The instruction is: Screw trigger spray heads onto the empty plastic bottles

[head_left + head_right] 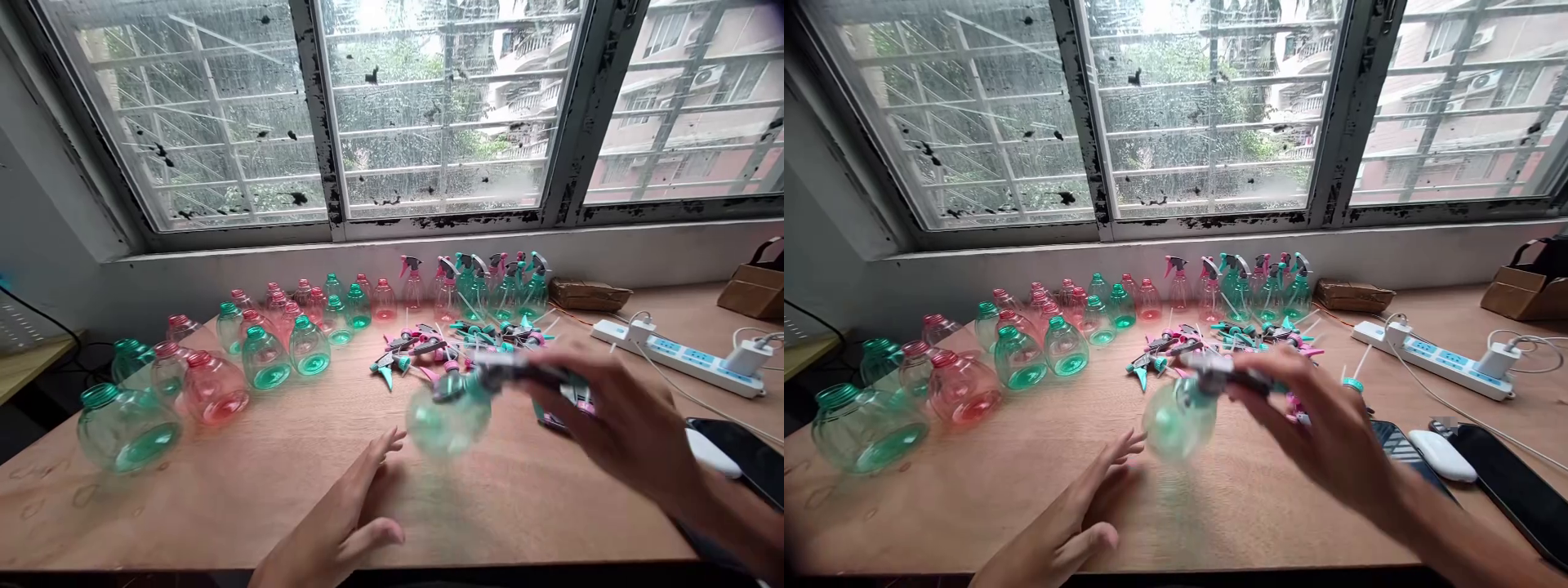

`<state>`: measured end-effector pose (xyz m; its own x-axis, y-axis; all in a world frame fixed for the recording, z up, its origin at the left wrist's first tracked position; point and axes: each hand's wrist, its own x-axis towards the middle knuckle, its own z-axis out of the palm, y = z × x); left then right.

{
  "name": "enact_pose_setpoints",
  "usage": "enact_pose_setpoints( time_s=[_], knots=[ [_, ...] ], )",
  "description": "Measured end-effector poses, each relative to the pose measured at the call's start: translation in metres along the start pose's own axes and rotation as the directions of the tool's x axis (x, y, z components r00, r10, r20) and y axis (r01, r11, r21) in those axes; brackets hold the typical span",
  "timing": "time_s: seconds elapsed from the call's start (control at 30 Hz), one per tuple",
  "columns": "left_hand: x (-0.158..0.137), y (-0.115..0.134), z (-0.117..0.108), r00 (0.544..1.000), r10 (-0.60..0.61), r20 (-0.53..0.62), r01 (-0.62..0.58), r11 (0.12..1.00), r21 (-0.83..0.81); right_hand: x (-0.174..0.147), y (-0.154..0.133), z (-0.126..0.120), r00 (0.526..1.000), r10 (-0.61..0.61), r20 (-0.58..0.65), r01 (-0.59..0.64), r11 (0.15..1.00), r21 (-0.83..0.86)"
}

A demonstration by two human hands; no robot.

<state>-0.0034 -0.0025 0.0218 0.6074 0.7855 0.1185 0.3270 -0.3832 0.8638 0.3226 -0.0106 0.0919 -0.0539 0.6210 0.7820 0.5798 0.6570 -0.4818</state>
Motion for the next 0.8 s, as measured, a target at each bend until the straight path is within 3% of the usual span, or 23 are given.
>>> enact_pose_setpoints(
  time_s=[0.07,0.1,0.2,0.33,0.47,0.6,0.8],
  knots=[
    [-0.001,0.003,0.000,0.998,-0.063,-0.002,0.063,0.997,0.042,0.056,0.008,0.002,0.980,-0.194,0.044,0.198,0.962,-0.190],
    [-0.001,0.004,-0.001,0.996,-0.091,0.002,0.090,0.993,0.077,0.082,0.014,0.007,0.974,-0.216,0.066,0.226,0.936,-0.271],
    [-0.002,0.008,-0.003,0.993,-0.120,0.013,0.116,0.976,0.186,0.146,0.043,0.034,0.988,-0.132,0.078,0.153,0.864,-0.479],
    [0.001,0.015,-0.005,0.991,-0.127,0.043,0.113,0.963,0.246,0.198,0.092,0.081,0.995,-0.048,0.083,0.086,0.835,-0.543],
    [0.005,0.022,-0.006,0.985,-0.122,0.123,0.086,0.960,0.267,0.222,0.130,0.128,0.995,0.086,0.060,-0.031,0.793,-0.609],
    [0.007,0.022,-0.006,0.986,-0.088,0.141,0.049,0.965,0.259,0.224,0.148,0.170,0.983,0.161,0.092,-0.064,0.759,-0.647],
    [0.008,0.021,-0.008,0.981,-0.008,0.195,-0.055,0.947,0.316,0.224,0.159,0.200,0.953,0.259,0.158,-0.080,0.717,-0.693]
  ],
)
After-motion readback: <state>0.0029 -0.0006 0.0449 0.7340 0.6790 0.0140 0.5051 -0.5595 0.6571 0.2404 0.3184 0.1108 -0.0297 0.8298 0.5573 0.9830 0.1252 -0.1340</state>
